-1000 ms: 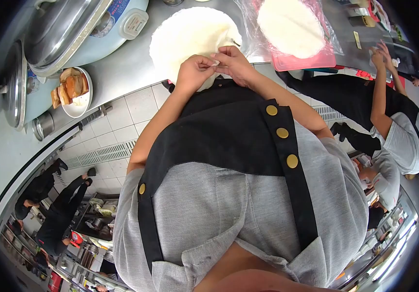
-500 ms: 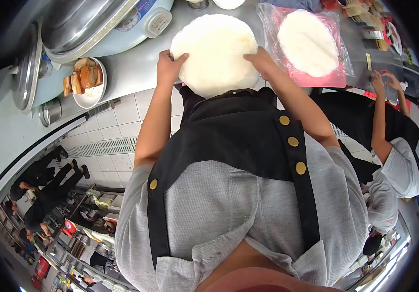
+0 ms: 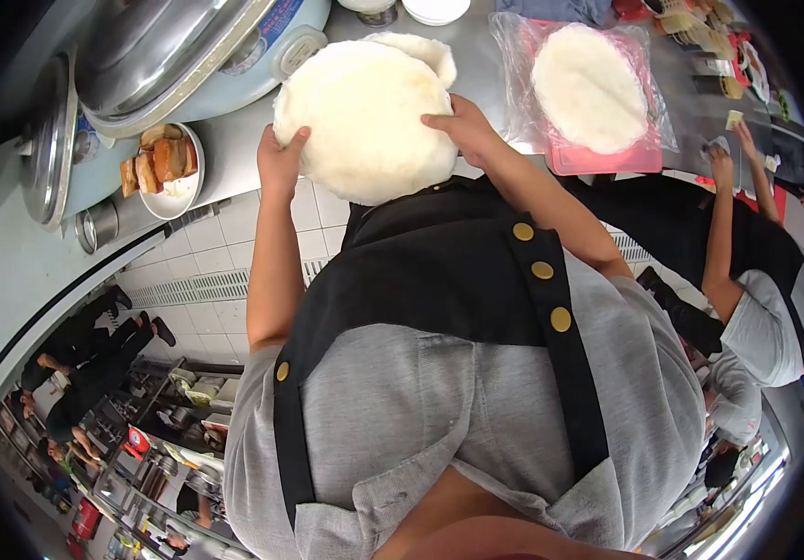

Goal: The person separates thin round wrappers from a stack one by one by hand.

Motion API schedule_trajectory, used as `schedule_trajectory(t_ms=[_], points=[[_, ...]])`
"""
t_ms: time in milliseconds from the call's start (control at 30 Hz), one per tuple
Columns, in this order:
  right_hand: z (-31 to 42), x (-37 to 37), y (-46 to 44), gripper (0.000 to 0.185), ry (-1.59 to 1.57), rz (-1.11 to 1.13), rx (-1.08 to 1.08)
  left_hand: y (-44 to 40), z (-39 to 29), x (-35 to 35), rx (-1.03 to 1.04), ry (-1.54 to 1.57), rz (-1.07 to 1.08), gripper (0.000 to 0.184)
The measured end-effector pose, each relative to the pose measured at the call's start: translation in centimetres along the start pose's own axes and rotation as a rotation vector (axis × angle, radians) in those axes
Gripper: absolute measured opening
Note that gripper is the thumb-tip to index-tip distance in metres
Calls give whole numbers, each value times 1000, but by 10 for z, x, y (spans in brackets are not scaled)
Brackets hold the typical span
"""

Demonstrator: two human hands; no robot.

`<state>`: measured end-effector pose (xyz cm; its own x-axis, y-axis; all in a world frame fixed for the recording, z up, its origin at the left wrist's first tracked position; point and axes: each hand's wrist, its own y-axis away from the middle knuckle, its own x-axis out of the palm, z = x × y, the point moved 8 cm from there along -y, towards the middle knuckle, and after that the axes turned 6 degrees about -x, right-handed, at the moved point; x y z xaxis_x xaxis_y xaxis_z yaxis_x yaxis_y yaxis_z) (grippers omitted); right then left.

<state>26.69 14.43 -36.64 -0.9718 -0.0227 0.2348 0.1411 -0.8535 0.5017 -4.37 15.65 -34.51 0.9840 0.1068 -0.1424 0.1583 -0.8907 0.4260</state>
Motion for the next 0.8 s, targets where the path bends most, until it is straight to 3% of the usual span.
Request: schedule_trajectory(t_ms=[67, 100, 200, 233, 267, 300, 333, 400, 433, 533, 567, 600, 667, 800], points=[[-11, -22, 1, 42, 79, -75, 2, 4, -15, -1, 183, -538, -215, 50], [-14, -34, 2, 41, 161, -138, -3, 20, -28, 3, 357, -892, -482, 56], [-2, -47, 40, 34, 283, -351, 9, 49, -70, 42, 547, -937, -474, 50], [-5, -53, 47, 34, 286, -358, 20, 39, -52, 52, 545, -736, -274, 35], [-15, -51, 50, 32, 252, -228, 113, 40, -44, 71, 426, -548, -112, 22], [-24, -47, 54, 29, 215, -95, 203, 45, -42, 92, 378, -513, -2, 21], [-31, -51, 54, 29, 214, -98, 206, 51, -39, 110, 329, -479, 109, 19], [-56, -48, 51, 24, 278, 64, 277, 53, -19, 138, 244, -396, 302, 18], [-53, -44, 53, 22, 260, 61, 265, 55, -12, 150, 171, -374, 416, 31], [-42, -36, 49, 24, 133, 100, 169, 73, -20, 170, 198, -391, 594, 43], [-25, -26, 54, 23, 61, 95, 147, 82, -30, 172, 148, -398, 629, 53], [-24, -24, 52, 23, 59, 94, 146, 82, -34, 174, 149, -399, 631, 53], [-1, -10, 46, 20, 59, 196, -87, 83, -38, 174, 123, -324, 631, 47], [0, 1, 37, 15, 79, 236, -148, 65, -36, 164, 112, -283, 504, 45]])
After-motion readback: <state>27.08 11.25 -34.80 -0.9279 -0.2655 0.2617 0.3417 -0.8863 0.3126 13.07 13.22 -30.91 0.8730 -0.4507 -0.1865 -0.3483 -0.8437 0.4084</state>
